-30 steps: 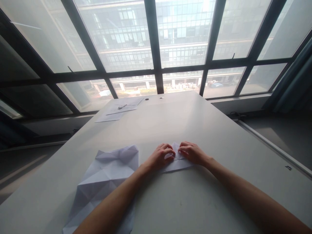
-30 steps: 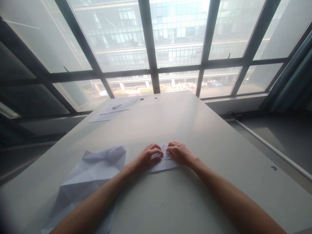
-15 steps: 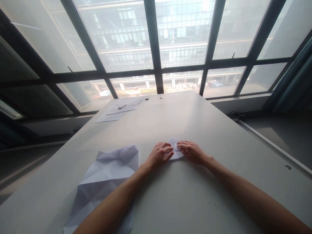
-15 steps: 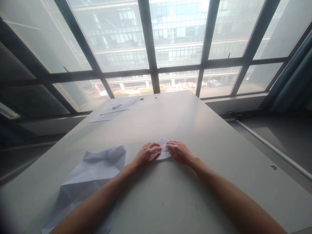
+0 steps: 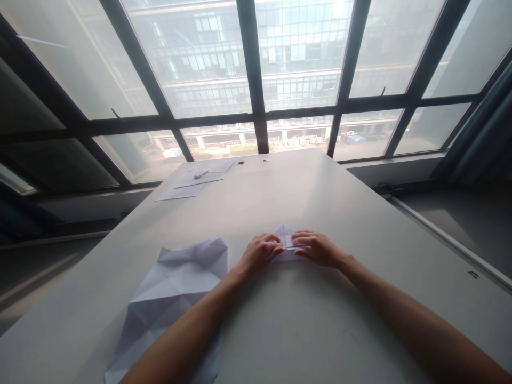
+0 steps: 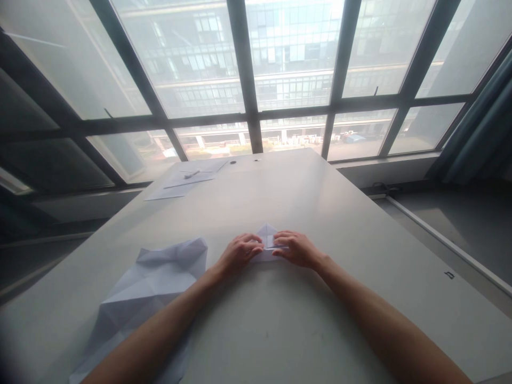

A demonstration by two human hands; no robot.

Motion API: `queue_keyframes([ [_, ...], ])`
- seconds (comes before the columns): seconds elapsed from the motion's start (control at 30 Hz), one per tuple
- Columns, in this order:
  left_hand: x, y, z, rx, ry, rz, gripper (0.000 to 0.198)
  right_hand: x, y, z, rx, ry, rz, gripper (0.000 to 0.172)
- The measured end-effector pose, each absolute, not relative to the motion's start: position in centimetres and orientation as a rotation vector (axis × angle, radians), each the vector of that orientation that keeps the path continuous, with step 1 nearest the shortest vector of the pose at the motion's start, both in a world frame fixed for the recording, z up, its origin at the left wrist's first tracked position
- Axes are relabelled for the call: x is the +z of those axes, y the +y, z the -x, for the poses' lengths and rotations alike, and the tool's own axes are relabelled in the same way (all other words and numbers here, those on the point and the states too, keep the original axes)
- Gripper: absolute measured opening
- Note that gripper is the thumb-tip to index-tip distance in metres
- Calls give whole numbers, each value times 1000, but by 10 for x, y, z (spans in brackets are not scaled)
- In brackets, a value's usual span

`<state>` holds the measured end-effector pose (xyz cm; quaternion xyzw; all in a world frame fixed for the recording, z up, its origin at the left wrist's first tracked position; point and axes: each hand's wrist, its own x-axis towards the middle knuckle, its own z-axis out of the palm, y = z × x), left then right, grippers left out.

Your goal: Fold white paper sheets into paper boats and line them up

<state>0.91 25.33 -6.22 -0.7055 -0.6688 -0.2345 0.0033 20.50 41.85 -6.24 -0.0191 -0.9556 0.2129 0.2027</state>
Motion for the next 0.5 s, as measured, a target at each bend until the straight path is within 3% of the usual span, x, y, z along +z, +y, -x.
queue_keyframes([
  [0.27, -63, 252, -12, -921, -2233, 2011, 46, -73, 427, -202, 632, -2458, 277, 20],
  [0.5, -63, 253, -13, -847, -2195, 2006, 31, -75, 428, -199, 606, -2456, 414, 18],
])
